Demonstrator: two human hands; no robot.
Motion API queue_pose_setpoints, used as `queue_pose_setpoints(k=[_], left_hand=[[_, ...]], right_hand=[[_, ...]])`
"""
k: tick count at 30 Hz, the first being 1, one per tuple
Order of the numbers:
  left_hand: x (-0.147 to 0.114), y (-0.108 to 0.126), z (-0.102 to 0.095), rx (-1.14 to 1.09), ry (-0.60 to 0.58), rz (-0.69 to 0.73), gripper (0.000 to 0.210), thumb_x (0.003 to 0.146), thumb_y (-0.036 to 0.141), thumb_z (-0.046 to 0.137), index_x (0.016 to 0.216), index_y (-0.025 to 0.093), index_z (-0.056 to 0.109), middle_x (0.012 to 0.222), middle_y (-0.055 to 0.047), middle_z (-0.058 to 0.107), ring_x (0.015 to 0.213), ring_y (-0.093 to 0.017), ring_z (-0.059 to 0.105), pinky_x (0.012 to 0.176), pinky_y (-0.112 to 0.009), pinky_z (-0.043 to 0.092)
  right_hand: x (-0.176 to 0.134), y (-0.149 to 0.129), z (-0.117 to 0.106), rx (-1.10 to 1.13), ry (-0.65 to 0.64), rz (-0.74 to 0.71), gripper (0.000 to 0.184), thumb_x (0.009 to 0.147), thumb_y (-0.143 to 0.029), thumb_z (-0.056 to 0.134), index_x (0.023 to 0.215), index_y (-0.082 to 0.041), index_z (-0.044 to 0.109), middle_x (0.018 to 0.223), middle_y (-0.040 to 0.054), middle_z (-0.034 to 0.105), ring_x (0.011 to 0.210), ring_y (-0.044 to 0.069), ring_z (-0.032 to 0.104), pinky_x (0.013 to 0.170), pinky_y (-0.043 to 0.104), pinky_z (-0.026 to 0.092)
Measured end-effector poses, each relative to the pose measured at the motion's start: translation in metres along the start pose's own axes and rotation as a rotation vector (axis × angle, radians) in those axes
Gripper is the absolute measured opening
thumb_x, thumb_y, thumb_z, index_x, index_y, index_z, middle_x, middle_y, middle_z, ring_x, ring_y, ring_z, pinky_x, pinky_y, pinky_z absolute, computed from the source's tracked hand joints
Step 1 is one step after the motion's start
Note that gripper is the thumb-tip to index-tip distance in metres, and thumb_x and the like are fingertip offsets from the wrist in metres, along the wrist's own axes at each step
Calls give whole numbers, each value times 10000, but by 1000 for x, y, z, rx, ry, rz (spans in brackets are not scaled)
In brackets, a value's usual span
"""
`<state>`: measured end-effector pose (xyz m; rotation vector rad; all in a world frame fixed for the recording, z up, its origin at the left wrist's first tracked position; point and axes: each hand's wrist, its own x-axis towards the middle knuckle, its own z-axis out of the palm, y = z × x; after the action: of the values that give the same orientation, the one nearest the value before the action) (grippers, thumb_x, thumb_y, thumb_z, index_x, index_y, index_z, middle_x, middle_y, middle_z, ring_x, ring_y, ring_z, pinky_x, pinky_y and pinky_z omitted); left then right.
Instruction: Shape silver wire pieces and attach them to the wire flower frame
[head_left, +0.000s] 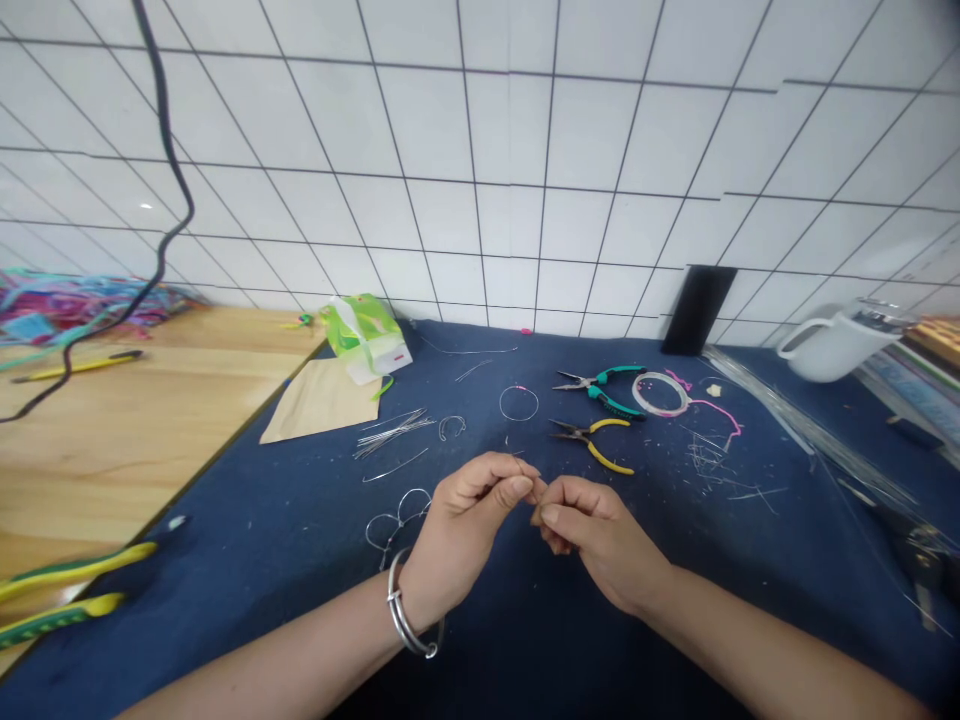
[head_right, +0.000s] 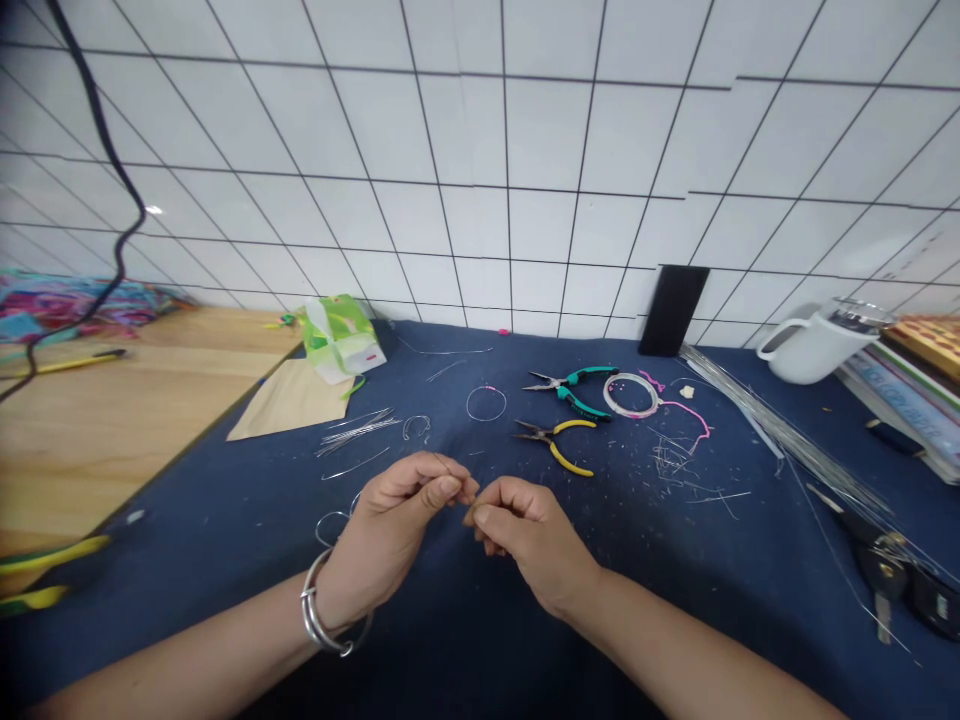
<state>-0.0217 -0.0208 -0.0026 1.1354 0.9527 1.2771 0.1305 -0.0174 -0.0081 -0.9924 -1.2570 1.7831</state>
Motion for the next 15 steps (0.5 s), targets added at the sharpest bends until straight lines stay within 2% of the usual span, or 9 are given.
queue_pose_setpoints(k=[6,11,13,15], left_hand=[[-3,7,-3,280,-73,186,136,817,138,543,778,196,659,760,-42,636,709,-159,589,679,-288,468],[-5,17,-10,542,-290,479,307,770,49,530,936,247,695,788,-63,700,748,-200,620,717,-336,454],[-6,20,-13,624,-395,520,352,738,52,571,978,283,684,866,-58,718,805,-228,639,752,-365,445],[-9,20,-16,674,-484,495,372,725,73,605,1011,302,666,941,-60,710,887,-259,640,789,-393,441]], right_hand=[[-1,0,0,-80,3,-49,132,783,-233,538,670,-171,507,640,-29,472,589,93,411,559,225,340],[-3,0,-1,-184,-17,-105,164,801,-259,538,667,-175,494,595,-52,396,560,87,351,534,221,304],[-5,-2,0,-249,-7,-132,172,803,-266,539,664,-176,492,609,-50,406,571,89,359,536,220,308],[-7,-3,1,-314,13,-153,172,816,-264,522,670,-179,494,626,-45,432,593,95,383,551,221,326]])
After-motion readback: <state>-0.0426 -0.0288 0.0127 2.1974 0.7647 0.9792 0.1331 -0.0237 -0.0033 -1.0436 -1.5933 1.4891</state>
